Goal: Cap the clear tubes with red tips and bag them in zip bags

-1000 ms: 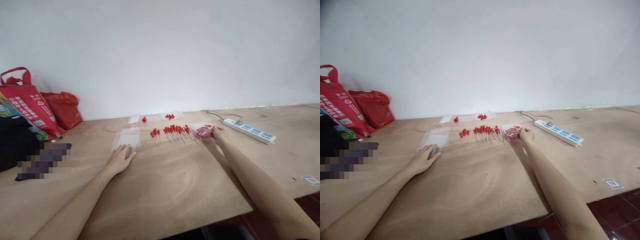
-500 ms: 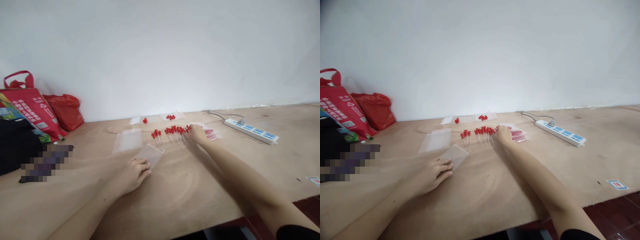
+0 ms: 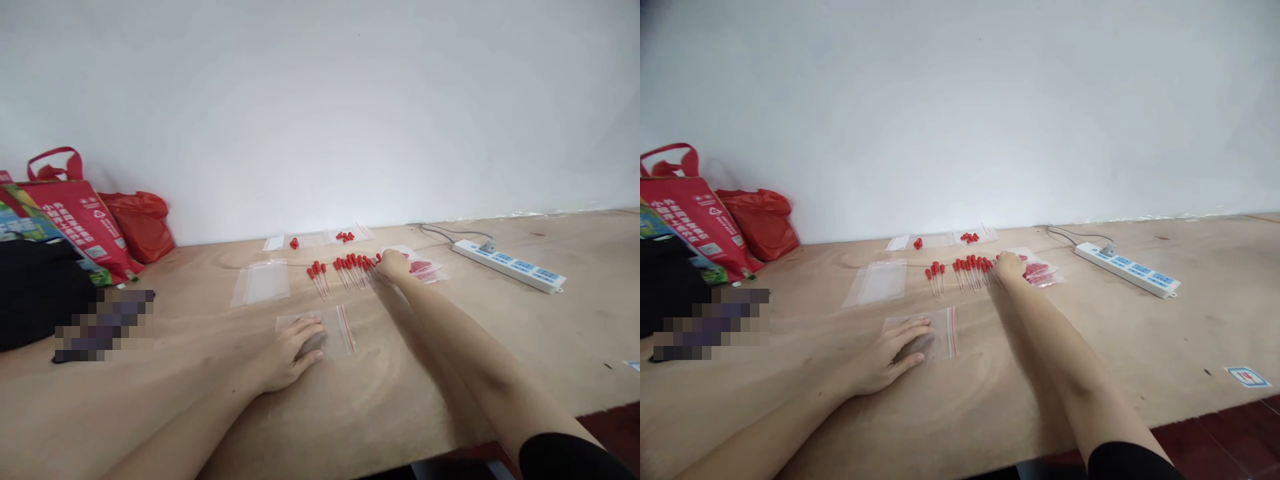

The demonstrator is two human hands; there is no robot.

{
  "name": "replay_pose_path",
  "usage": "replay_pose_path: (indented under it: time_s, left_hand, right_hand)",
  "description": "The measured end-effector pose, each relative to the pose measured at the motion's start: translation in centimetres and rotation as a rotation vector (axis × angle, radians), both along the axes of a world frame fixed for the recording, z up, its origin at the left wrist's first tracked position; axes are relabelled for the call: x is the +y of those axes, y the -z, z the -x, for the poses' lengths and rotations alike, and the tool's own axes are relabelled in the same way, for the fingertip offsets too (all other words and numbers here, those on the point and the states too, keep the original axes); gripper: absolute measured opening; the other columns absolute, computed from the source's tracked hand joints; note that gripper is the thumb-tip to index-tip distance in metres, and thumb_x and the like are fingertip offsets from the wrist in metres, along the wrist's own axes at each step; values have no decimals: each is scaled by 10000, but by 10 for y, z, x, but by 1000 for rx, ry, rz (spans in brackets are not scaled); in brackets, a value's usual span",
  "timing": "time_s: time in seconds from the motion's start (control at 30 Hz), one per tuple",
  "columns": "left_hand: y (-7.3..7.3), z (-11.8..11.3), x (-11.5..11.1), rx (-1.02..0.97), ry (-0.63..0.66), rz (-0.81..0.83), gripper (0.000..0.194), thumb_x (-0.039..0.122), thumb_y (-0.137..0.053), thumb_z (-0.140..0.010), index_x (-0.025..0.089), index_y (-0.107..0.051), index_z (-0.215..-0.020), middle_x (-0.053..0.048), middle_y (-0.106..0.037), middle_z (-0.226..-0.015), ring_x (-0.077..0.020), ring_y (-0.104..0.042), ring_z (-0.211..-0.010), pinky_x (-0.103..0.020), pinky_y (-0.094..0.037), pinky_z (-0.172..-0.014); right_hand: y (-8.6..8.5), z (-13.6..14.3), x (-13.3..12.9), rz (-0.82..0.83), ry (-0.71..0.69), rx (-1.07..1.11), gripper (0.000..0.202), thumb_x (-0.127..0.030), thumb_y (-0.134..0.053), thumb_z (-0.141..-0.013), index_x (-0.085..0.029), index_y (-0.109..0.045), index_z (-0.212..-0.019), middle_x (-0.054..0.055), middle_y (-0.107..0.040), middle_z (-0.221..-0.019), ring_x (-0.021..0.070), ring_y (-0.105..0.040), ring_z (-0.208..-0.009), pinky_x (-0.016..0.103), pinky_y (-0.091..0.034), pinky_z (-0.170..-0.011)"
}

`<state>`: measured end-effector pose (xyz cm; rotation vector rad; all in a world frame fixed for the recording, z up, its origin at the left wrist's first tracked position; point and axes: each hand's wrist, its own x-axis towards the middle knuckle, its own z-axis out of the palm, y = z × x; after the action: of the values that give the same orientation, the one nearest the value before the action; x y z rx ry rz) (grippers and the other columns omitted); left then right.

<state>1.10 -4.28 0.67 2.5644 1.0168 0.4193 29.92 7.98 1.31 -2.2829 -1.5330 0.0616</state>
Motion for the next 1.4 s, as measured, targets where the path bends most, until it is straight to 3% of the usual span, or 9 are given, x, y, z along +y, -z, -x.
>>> replay_pose_path:
  time_s: [0.1,0.2,0.33,0.5,0.7,0.87,1.07,1.27,1.4]
  left_hand:
    - [2,-2,1,37,19,21,355,343,-430,-842,231,-492,-1173,-69,-399,-1326,-229,-335,-1231,-436,-289,-1008]
    - [0,-4,1,55,10,51,350,326,-372,-869,224,-495,-1181,-67,-381,-1339,-220,-310,-1246,-432,-280,-1014]
    - [-1,-2,3,-1,-19,38,361,281,-339,-876,221,-467,-1208,-53,-360,-1351,-207,-280,-1261,-410,-283,-1019]
    - [1,13,14,4,53,-3,393,295,-459,-814,247,-471,-1205,-42,-376,-1340,-233,-263,-1265,-439,-238,-1034]
    - [-2,15,16,53,71,86,406,333,-454,-826,261,-447,-1226,-48,-376,-1342,-227,-311,-1242,-433,-276,-1010]
    - [2,11,14,41,32,74,428,363,-452,-834,268,-417,-1249,-48,-358,-1355,-229,-298,-1249,-442,-253,-1018]
    - [2,9,14,65,26,64,451,390,-440,-838,252,-397,-1265,-60,-350,-1359,-223,-289,-1254,-432,-256,-1019]
    - [3,6,13,49,19,29,456,393,-439,-837,263,-386,-1270,-51,-367,-1349,-218,-307,-1244,-426,-253,-1022]
    - [3,5,13,37,25,26,455,379,-446,-834,266,-385,-1271,-43,-389,-1336,-220,-320,-1235,-432,-251,-1022]
  right_hand:
    - [-7,1,-5,-86,-9,39,201,-242,-530,-730,-107,-566,-874,192,-584,-943,264,-573,-888,356,-434,-713]
    - [-8,3,-19,-320,-172,270,137,-251,-495,-745,-139,-513,-823,109,-594,-837,203,-581,-775,321,-440,-677]
    - [7,14,-54,-480,-426,863,254,-356,-508,-732,-189,-400,-891,-47,-516,-615,104,-500,-458,239,-409,-461]
    - [28,35,-90,-473,-453,1183,507,-377,-571,-675,-223,-294,-1070,-91,-486,-580,95,-498,-425,216,-397,-413]
    - [28,49,-98,-419,-385,1299,563,-412,-596,-626,-224,-289,-1059,-93,-509,-586,82,-497,-408,206,-408,-400]
    - [29,51,-100,-362,-394,1444,479,-464,-587,-627,-237,-307,-943,-81,-539,-588,97,-535,-442,232,-443,-435]
    - [26,44,-102,-448,-380,1453,479,-492,-597,-616,-245,-308,-907,-88,-544,-573,93,-536,-444,227,-443,-444]
    - [26,51,-108,-255,-451,1512,431,-488,-627,-598,-230,-371,-829,-52,-569,-614,116,-579,-518,269,-479,-518]
    - [31,53,-112,-128,-573,1363,375,-437,-695,-549,-187,-477,-726,-40,-556,-604,77,-513,-478,217,-430,-473]
